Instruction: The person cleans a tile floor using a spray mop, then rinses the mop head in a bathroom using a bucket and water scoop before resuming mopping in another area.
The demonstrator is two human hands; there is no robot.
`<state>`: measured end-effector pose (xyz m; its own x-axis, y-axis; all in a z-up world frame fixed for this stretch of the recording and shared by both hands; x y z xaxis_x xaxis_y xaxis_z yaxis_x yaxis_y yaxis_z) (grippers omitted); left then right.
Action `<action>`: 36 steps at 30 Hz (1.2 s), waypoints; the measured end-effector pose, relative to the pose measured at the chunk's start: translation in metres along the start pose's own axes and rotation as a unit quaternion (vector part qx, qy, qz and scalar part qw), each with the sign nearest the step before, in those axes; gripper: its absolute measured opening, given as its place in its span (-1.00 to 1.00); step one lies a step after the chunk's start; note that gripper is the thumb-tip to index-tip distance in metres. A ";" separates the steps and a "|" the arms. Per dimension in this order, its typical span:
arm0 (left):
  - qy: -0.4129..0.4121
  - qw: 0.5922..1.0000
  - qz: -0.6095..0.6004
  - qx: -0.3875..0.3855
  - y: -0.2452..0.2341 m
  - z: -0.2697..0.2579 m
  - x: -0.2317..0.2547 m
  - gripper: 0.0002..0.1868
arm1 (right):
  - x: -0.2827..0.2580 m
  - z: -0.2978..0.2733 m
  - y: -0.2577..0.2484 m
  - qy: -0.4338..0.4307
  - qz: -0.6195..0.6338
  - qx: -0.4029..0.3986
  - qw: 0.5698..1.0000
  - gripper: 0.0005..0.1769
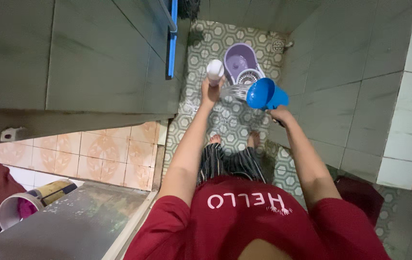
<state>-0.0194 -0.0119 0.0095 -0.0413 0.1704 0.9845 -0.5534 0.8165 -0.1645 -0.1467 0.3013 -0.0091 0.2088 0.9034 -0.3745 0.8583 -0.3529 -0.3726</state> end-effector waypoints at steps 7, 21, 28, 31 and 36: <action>-0.037 0.999 0.019 -0.001 -0.002 -0.006 0.000 -0.70 | -0.004 0.001 -0.003 -0.017 -0.060 0.035 0.997 -0.54; 0.046 0.998 0.053 0.010 0.012 0.031 0.035 -0.77 | -0.014 -0.025 -0.027 -0.053 0.259 -0.032 0.964 -0.75; 0.106 0.994 0.013 0.028 0.013 0.090 0.138 -0.74 | -0.026 -0.049 -0.076 -0.072 0.361 -0.045 0.929 -0.66; 0.141 0.986 0.038 0.086 0.014 0.124 0.203 -0.70 | -0.021 -0.032 -0.100 -0.089 0.330 -0.010 0.940 -0.68; 0.217 0.968 0.002 0.122 0.026 0.170 0.313 -0.75 | -0.019 0.007 -0.136 -0.123 0.113 0.099 0.981 -0.65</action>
<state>-0.1879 -0.0313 0.3238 0.2814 0.4323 0.8567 -0.7366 0.6695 -0.0959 -0.2706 0.3306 0.0423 0.2433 0.7192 -0.6508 0.6901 -0.5998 -0.4049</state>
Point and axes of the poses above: each hand's wrist, its own z-axis towards the middle knuckle, its own y-axis out of the palm, x = y × z, the point moved 2 cm from there along z, towards the middle knuckle, and after that the axes turned 9 degrees about -x, right-handed, at the moved point
